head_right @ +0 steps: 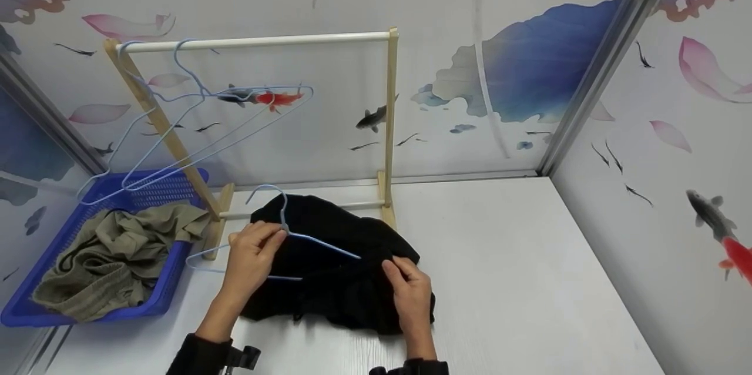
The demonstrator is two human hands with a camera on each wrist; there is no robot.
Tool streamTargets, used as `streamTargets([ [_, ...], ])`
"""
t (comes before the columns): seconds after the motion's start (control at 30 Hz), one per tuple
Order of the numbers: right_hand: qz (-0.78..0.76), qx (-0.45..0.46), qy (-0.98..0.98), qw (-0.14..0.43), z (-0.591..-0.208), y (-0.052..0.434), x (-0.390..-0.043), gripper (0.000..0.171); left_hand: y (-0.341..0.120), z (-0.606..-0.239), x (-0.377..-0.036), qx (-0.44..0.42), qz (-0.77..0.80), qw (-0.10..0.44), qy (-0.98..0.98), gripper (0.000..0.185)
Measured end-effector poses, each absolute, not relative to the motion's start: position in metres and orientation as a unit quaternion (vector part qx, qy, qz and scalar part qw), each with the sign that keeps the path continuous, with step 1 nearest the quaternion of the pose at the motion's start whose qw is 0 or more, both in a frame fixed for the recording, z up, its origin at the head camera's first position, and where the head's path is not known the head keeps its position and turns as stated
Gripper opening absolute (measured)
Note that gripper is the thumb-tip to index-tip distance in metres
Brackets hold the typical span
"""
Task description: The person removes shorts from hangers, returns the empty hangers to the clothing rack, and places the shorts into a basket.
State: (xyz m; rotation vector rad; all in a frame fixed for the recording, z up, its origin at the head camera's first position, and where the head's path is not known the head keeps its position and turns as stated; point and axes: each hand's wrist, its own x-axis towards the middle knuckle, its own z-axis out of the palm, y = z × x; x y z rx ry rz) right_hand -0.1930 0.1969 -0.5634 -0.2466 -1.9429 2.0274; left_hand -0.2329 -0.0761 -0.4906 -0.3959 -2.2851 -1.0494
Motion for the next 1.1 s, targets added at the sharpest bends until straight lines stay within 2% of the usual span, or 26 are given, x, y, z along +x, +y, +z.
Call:
streamTargets([
  [0.77, 0.714, -0.135, -0.667, 0.163, -0.571, 0.209, -0.193, 0.027, -0.077, -0.487, -0.233, -0.141, -0.396, 0.300, -0.856, 0.008],
  [1.1, 0.699, -0.154, -0.684, 0.144, -0.573, 0.212, -0.191, 0.030, -0.081, -0.487, -0.233, -0.134, -0.394, 0.301, -0.858, 0.007],
])
